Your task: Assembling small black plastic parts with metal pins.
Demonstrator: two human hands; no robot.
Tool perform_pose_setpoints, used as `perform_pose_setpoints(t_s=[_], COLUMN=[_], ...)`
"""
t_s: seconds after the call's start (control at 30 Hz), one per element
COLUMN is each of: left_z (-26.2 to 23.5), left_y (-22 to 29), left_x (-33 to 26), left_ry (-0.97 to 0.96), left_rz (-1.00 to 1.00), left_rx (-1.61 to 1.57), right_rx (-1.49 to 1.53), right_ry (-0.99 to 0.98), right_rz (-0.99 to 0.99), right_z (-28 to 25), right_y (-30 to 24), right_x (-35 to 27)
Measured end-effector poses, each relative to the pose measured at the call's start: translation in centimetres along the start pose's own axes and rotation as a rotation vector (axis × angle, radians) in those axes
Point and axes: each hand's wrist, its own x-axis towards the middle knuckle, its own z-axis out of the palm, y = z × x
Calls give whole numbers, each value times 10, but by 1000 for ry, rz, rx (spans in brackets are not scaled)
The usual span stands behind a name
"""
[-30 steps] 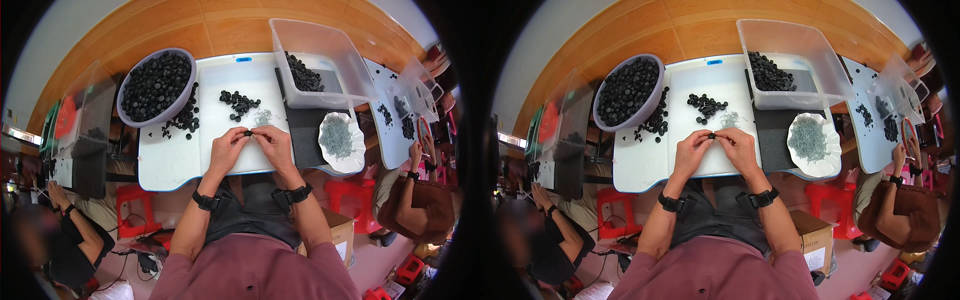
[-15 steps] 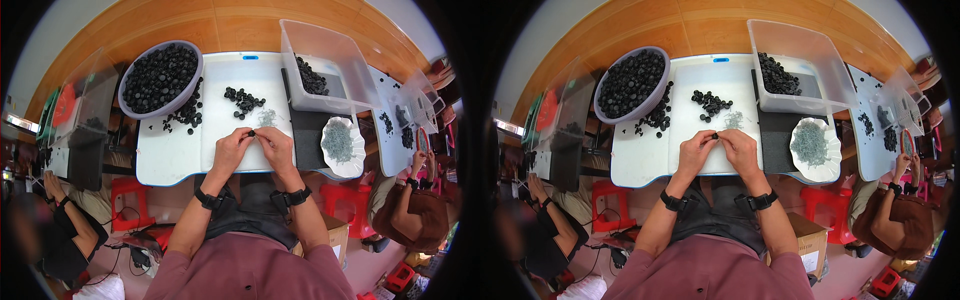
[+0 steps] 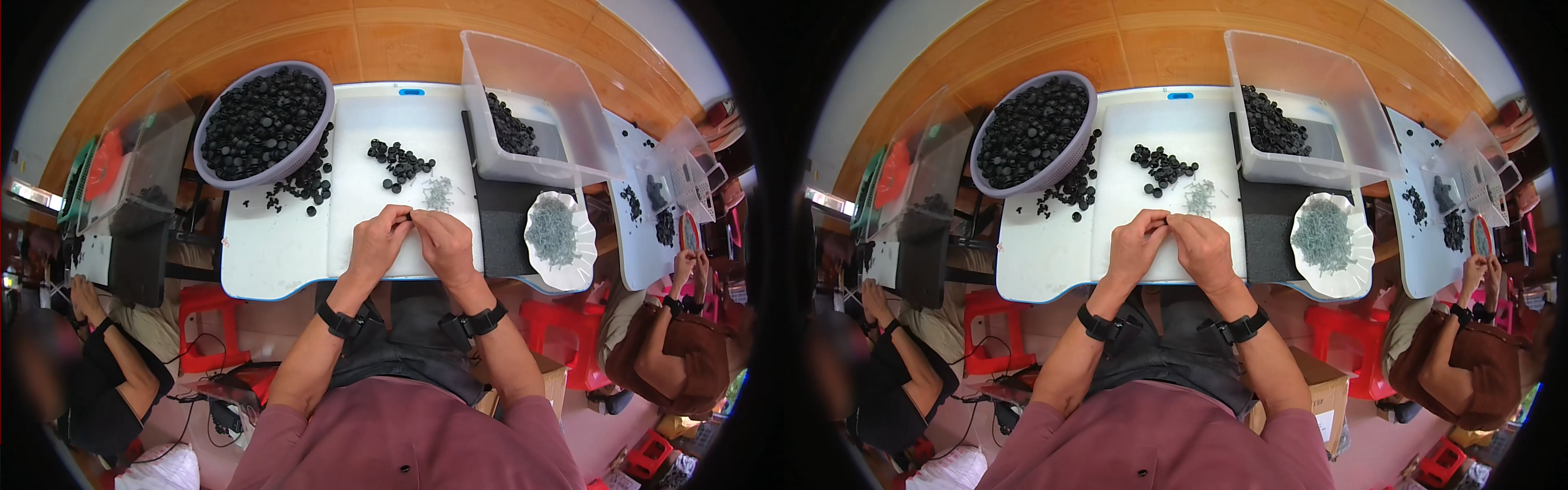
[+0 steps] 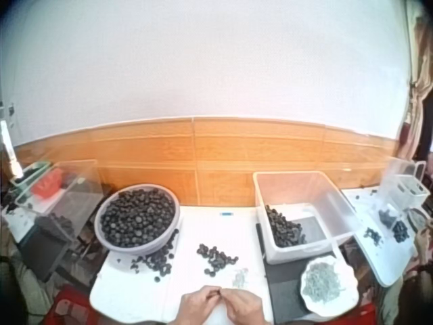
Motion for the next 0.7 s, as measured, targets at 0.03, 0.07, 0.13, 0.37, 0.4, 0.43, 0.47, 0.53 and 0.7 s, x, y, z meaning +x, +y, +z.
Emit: perform_pose_setpoints(t_s=[0.03, 0.07, 0.13, 0.37, 0.4, 0.43, 0.47, 0.53, 0.7], left_z=[-1, -3, -7, -15, -14, -14, -14, -12, -11], left_y=[0, 0, -1, -3, -4, -5, -3, -3, 0], left_x=[0, 0, 1, 8, 8, 7, 7, 7, 3], left_ry=[1, -21, -42, -152, -142, -144, -140, -140, -98], left_rz=[1, -26, -51, -286, -296, -294, -316, -336, -301], left_rx=[2, -41, -82, -289, -324, -324, -341, -360, -350], right_rx=[-30, -29, -75, -86, -62, -38, -41, 315, 338], right_ry=[-4, -3, -27, -28, -29, -30, -28, -16, -71], right_rz=[-27, -28, -67, -92, -83, -75, -74, 265, 462], right_z=[0, 0, -2, -3, -3, -3, -2, -1, -10], right_y=[0, 0, -2, -4, -3, -2, -1, 2, -4], right_x=[-1, 0, 1, 2, 1, 0, -1, -4, 4])
